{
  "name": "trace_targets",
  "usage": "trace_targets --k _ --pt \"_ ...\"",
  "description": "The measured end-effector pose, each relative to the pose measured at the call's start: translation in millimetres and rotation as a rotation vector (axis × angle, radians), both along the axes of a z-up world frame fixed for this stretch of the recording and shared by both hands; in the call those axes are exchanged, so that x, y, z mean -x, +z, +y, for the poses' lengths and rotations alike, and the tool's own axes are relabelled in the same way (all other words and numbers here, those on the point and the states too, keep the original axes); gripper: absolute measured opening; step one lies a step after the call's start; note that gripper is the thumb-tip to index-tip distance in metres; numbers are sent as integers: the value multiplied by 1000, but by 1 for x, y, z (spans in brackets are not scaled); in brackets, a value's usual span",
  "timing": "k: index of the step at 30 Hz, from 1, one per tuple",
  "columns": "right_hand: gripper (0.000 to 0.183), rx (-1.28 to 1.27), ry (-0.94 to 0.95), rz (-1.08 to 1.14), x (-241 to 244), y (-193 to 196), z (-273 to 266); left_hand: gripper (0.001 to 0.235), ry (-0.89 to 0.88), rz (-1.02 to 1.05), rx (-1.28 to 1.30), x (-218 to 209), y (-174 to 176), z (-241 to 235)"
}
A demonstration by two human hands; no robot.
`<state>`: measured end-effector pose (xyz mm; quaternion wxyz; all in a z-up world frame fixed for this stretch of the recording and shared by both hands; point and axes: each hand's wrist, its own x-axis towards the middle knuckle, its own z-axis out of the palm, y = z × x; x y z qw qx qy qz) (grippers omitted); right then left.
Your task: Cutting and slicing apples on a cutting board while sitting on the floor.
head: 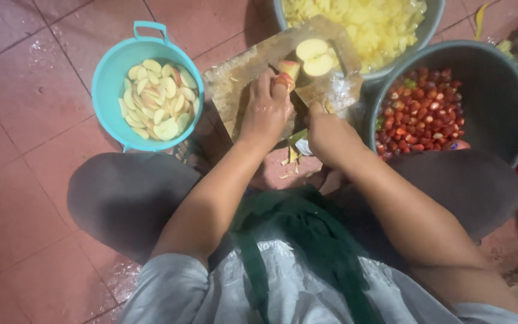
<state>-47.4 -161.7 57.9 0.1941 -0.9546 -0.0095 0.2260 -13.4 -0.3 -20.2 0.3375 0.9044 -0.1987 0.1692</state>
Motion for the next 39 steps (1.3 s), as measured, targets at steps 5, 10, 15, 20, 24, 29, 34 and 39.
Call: trace_targets --k 5,10,15,20,24,29,34,39 --pt "30 -94 27 -8 0 -18 -24 40 45 35 171 -4 4 4" --pt "31 -148 -29 -57 1 41 -27 37 162 414 720 -10 3 6" --pt "28 -289 -52 -269 3 45 -17 29 189 699 1236 -11 12 13" --pt "52 -465 142 -646 -3 34 14 30 155 594 1139 -11 -9 2" --pt "46 -444 77 -595 -17 2 12 34 193 747 1257 -18 2 -7" --pt "23 -401 20 -603 -19 -7 9 34 232 875 1507 -27 7 2" --pt "33 -443 95 -698 -6 18 9 42 180 974 1755 -23 20 8" --pt "59 -293 313 -756 8 46 16 45 124 978 1805 -13 39 13"
